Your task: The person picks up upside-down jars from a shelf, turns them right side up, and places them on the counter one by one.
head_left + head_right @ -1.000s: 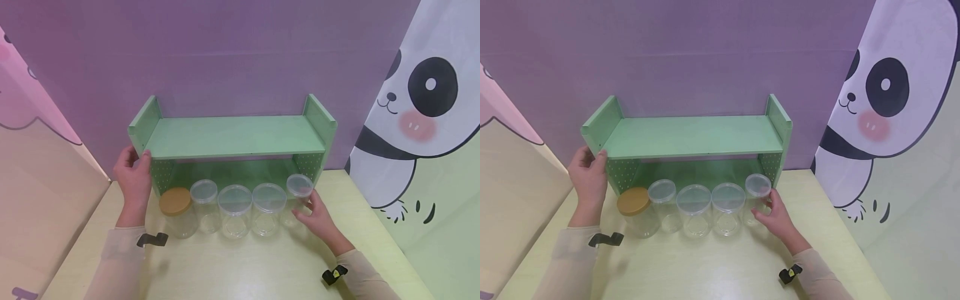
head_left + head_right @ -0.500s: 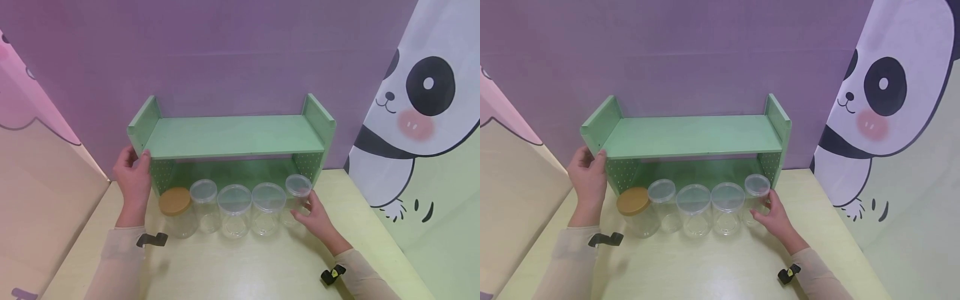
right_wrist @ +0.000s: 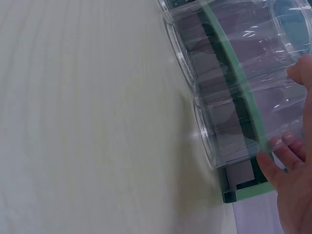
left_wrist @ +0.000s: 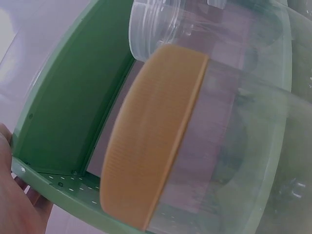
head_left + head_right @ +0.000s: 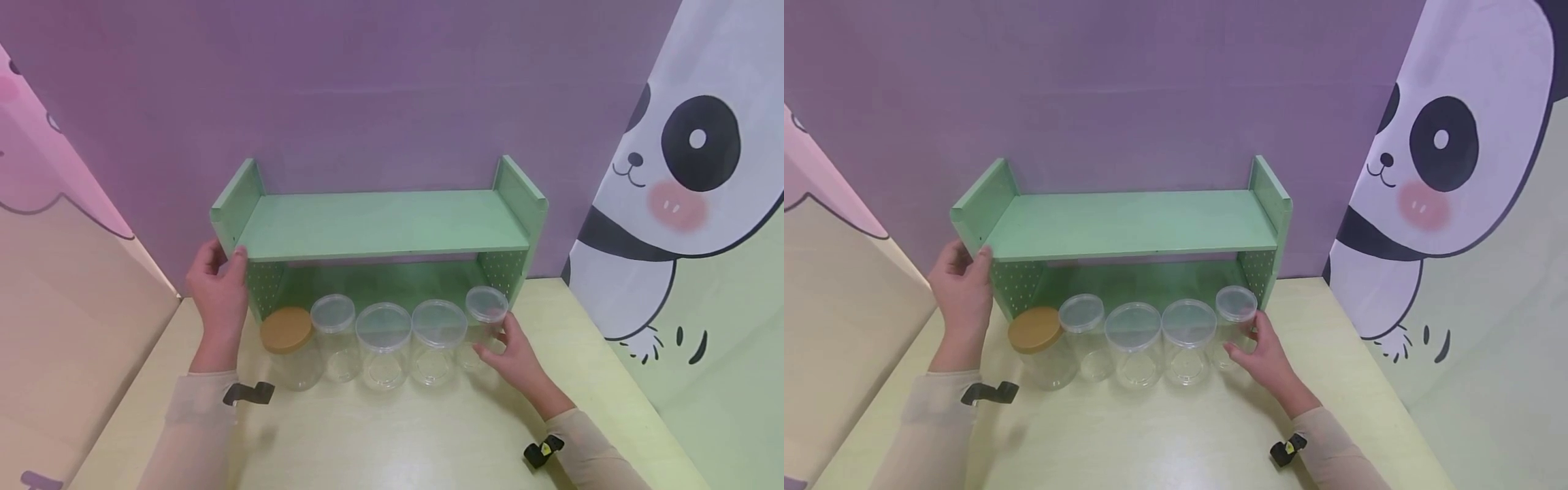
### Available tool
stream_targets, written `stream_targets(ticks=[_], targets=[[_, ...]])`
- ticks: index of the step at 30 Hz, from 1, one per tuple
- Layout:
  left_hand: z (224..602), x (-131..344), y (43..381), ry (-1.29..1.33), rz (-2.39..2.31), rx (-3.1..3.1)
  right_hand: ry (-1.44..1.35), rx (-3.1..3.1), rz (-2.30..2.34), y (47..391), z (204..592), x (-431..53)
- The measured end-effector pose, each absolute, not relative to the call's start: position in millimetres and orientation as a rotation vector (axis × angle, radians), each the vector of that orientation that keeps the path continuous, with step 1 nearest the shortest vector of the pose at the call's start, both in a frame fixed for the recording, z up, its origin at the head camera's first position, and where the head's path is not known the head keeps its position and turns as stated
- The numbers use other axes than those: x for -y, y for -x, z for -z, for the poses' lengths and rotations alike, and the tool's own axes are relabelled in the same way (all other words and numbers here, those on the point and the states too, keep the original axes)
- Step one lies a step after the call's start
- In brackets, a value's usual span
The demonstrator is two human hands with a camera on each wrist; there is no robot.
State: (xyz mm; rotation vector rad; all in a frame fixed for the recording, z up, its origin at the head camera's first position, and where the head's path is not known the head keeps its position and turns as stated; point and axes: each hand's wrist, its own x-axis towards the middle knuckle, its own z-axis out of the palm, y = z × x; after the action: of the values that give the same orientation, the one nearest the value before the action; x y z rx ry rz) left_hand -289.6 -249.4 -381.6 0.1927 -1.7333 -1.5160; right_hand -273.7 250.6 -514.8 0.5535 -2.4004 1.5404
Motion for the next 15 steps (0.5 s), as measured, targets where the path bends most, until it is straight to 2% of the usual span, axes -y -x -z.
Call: stream_targets(ticks=[7, 15], targets=[[377.6, 257.5, 281.7, -0.202, 1.536, 1.861, -0.574, 2.402, -1.522, 272.6, 515.9, -249.9], [385.5, 272.8, 258.2, -0.013, 1.388, 2.088, -0.604, 2.318, -1.379, 262.9, 509.5, -266.1]])
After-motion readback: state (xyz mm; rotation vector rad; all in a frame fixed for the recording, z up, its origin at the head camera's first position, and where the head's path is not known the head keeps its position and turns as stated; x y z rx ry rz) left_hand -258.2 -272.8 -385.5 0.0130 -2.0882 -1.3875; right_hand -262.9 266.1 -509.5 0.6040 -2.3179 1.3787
